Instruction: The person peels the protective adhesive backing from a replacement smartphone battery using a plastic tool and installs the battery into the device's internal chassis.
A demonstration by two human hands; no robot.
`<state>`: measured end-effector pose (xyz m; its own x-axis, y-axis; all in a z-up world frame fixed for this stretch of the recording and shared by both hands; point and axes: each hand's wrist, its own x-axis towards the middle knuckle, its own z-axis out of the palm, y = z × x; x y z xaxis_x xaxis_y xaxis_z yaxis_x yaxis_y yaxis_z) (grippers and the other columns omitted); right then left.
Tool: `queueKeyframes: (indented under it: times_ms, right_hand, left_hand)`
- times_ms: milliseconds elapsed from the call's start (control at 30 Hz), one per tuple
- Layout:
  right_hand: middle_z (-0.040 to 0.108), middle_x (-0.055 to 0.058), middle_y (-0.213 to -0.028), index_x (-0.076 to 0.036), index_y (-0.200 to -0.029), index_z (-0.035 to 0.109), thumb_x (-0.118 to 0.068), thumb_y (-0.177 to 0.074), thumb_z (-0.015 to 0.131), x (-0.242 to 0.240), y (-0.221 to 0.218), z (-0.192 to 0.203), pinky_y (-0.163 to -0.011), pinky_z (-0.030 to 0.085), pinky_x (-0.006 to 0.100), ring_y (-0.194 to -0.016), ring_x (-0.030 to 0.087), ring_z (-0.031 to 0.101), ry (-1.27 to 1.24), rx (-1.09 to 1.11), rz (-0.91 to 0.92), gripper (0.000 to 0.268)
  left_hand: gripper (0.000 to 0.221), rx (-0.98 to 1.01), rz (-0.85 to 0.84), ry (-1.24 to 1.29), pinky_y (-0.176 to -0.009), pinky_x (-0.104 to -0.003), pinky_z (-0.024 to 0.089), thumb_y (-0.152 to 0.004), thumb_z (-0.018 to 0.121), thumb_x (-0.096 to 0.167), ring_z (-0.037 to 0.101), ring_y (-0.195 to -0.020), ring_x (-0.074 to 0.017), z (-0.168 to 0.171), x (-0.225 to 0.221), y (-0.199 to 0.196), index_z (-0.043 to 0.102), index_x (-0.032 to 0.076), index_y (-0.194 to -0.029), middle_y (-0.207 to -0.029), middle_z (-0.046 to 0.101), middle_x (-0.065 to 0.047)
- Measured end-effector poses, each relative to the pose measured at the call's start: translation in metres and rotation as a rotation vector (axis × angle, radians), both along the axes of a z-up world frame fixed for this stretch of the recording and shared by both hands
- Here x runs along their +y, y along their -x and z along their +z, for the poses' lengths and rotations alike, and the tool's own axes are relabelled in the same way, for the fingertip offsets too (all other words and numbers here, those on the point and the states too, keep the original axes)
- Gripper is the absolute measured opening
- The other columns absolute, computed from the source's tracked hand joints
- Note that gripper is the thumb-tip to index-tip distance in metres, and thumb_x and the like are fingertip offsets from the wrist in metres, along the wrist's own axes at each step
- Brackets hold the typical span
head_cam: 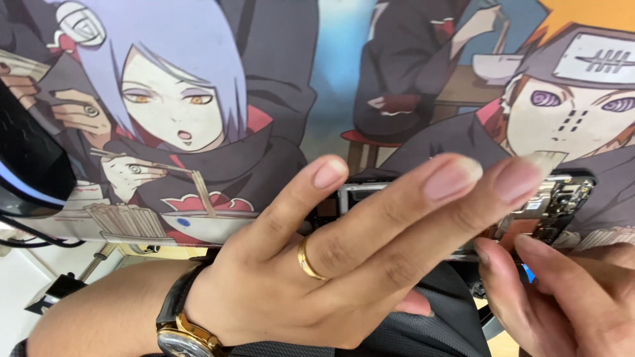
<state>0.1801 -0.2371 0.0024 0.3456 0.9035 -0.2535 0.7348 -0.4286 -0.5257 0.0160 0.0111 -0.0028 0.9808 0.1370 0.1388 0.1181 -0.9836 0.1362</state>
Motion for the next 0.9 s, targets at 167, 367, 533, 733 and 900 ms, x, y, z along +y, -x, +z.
queueKeyframes:
  times_ms: [167, 367, 533, 733, 900]
  right_hand:
    - [0.078, 0.028, -0.105, 0.017, -0.123, 0.072, 0.002, -0.101, 0.095, -0.016, -0.031, -0.016, -0.064, 0.052, 0.045, -0.072, 0.033, 0.070, -0.239, -0.068, 0.261, 0.035]
    - [0.076, 0.020, -0.092, 0.016, -0.125, 0.075, -0.006, -0.107, 0.102, -0.022, -0.035, -0.023, -0.058, 0.047, 0.047, -0.059, 0.026, 0.058, -0.285, -0.139, 0.312, 0.040]
    - [0.083, 0.025, -0.105, 0.017, -0.116, 0.077, 0.000, -0.101, 0.101, -0.022, -0.041, -0.032, -0.046, 0.045, 0.041, -0.054, 0.024, 0.060, -0.351, -0.139, 0.407, 0.033]
    - [0.082, 0.027, -0.112, 0.018, -0.126, 0.074, -0.003, -0.102, 0.095, -0.033, -0.030, -0.032, -0.058, 0.047, 0.043, -0.064, 0.027, 0.065, -0.247, -0.136, 0.333, 0.038]
    - [0.078, 0.021, -0.093, 0.014, -0.124, 0.077, -0.006, -0.102, 0.081, -0.022, -0.035, -0.025, -0.054, 0.047, 0.051, -0.053, 0.031, 0.059, -0.206, -0.196, 0.467, 0.030]
  left_hand:
    - [0.043, 0.011, -0.033, 0.011, -0.119, -0.034, 0.042, -0.130, 0.041, 0.040, 0.051, -0.144, -0.0043, -0.003, -0.006, -0.017, 0.073, 0.033, -0.157, -0.157, 0.057, 0.020]
    - [0.043, 0.036, -0.045, 0.014, -0.119, -0.034, 0.042, -0.130, 0.041, 0.040, 0.051, -0.144, -0.0046, -0.002, -0.016, -0.030, 0.074, 0.033, -0.156, -0.157, 0.057, 0.020]
    - [0.043, 0.052, -0.051, 0.025, -0.119, -0.034, 0.042, -0.129, 0.042, 0.040, 0.051, -0.144, -0.0049, -0.004, -0.016, -0.032, 0.075, 0.033, -0.156, -0.157, 0.057, 0.019]
    - [0.043, 0.062, -0.058, 0.045, -0.120, -0.034, 0.042, -0.129, 0.042, 0.039, 0.051, -0.144, -0.0052, -0.005, -0.014, -0.031, 0.076, 0.033, -0.155, -0.156, 0.058, 0.019]
    - [0.043, 0.065, -0.064, 0.066, -0.120, -0.035, 0.043, -0.129, 0.043, 0.039, 0.051, -0.144, -0.0056, -0.005, -0.015, -0.032, 0.078, 0.033, -0.154, -0.156, 0.058, 0.018]
